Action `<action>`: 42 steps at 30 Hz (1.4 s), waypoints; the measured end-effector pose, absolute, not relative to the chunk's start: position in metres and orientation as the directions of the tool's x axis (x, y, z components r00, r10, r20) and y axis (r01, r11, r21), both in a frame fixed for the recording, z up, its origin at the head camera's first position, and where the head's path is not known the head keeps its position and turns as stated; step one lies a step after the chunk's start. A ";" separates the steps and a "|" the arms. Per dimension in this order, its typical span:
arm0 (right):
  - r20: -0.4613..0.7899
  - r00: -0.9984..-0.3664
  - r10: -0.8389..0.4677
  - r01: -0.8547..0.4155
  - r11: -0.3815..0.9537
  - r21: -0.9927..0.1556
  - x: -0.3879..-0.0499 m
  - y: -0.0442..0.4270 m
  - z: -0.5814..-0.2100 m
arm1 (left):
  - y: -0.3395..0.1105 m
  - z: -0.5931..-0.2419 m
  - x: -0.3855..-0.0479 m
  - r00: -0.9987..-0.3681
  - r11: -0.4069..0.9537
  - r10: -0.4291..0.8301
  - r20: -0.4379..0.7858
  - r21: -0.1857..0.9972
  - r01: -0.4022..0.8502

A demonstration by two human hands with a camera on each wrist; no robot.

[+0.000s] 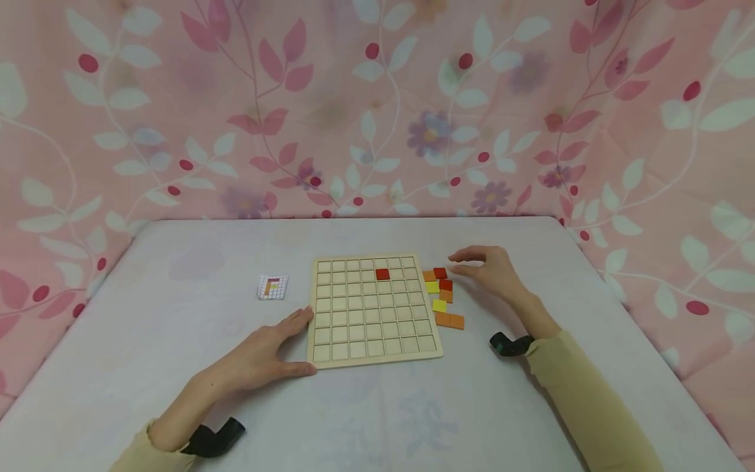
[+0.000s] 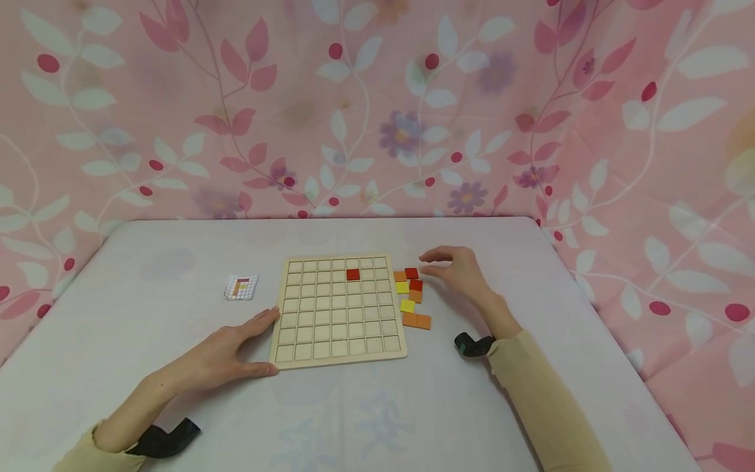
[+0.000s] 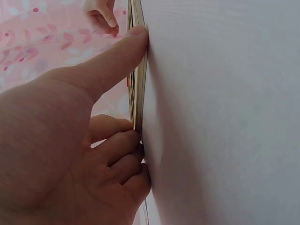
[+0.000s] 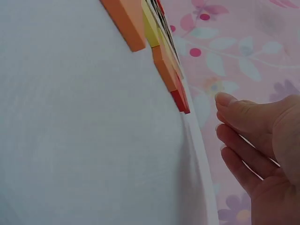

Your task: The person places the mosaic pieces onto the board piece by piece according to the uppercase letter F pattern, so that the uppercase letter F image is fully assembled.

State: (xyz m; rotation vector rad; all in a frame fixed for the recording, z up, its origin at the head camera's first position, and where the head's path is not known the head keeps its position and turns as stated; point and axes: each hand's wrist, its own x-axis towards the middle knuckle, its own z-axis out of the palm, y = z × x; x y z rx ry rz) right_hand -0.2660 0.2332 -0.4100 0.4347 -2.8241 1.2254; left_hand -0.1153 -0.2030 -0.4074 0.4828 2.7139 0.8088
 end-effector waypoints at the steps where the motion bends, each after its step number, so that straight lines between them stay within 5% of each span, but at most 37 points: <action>1: 0.132 -0.962 -0.238 -0.259 0.648 -0.717 -0.266 0.234 -0.411 | -0.203 -0.408 -0.116 -0.908 0.789 0.389 -0.158 0.566 0.239; 15: 0.078 -0.964 -0.253 -0.224 0.621 -0.751 -0.267 0.230 -0.429 | -0.204 -0.408 -0.116 -0.907 0.781 0.395 -0.145 0.573 0.249; 42: 0.180 -0.947 -0.268 -0.316 0.660 -0.682 -0.267 0.225 -0.434 | -0.203 -0.405 -0.114 -0.911 0.786 0.376 -0.171 0.579 0.216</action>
